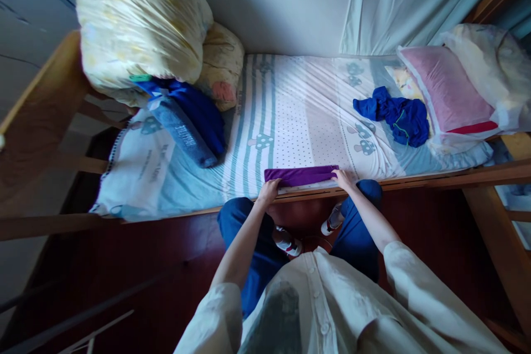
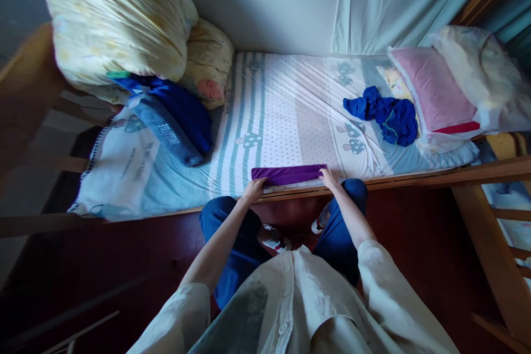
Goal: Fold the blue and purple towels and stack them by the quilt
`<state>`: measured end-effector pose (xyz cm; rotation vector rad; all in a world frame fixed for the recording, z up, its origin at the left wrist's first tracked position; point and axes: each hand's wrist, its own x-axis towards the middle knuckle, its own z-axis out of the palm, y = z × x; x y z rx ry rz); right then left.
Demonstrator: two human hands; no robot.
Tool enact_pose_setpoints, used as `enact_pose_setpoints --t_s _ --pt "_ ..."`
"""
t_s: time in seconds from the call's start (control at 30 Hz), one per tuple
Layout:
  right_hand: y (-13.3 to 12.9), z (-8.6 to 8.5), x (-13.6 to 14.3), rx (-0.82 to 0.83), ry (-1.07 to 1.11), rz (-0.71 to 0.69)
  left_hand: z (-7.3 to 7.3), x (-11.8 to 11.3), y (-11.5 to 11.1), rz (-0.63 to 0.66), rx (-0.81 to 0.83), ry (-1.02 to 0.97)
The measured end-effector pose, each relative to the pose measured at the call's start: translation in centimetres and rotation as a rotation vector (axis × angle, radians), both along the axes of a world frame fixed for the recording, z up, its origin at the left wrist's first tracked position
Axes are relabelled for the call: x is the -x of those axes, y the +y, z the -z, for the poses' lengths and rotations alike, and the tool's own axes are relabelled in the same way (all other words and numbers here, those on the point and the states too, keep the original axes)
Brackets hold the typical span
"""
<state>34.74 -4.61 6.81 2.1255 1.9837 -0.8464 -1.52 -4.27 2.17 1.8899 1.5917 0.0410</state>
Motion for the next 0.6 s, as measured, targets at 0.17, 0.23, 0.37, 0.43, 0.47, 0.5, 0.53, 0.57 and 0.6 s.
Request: enact_pose_setpoints --t_s 0.17,0.23,0.37,0.43,0.47,0.5,0.53,0.57,0.6 --pt "1.6 1.5 -1.1 -0.018 0.080 0.118 -0.1 1.6 1.8 -0.316 0.006 -0.015" --pt "2.2 2.4 -1.4 -0.025 0.094 0.166 0.0 1.8 2.4 -0.413 0.010 -0.046" --pt "3.3 3.8 -1.6 0.003 0.054 0.223 0.5 1.4 3.4 -0.560 0.075 -0.047" --pt "3.8 4.3 -1.5 0.022 0.025 0.239 0.9 1.2 3.9 -0.626 0.117 -0.019" --pt "4.1 4.5 -1.4 0.031 0.016 0.249 1.2 1.1 4.1 -0.651 0.133 -0.010" --pt "4.3 4.6 -1.4 0.044 0.012 0.260 1.4 1.1 4.3 -0.667 0.145 -0.004" --pt "4.6 4.8 -1.3 0.061 0.011 0.271 1.7 1.1 4.5 -0.677 0.154 0.000" --pt "4.8 4.9 -1.2 0.084 0.011 0.283 1.9 1.1 4.7 -0.683 0.161 0.001" --pt "5.0 5.1 -1.2 0.109 0.009 0.297 2.2 1.1 4.8 -0.689 0.167 0.002"
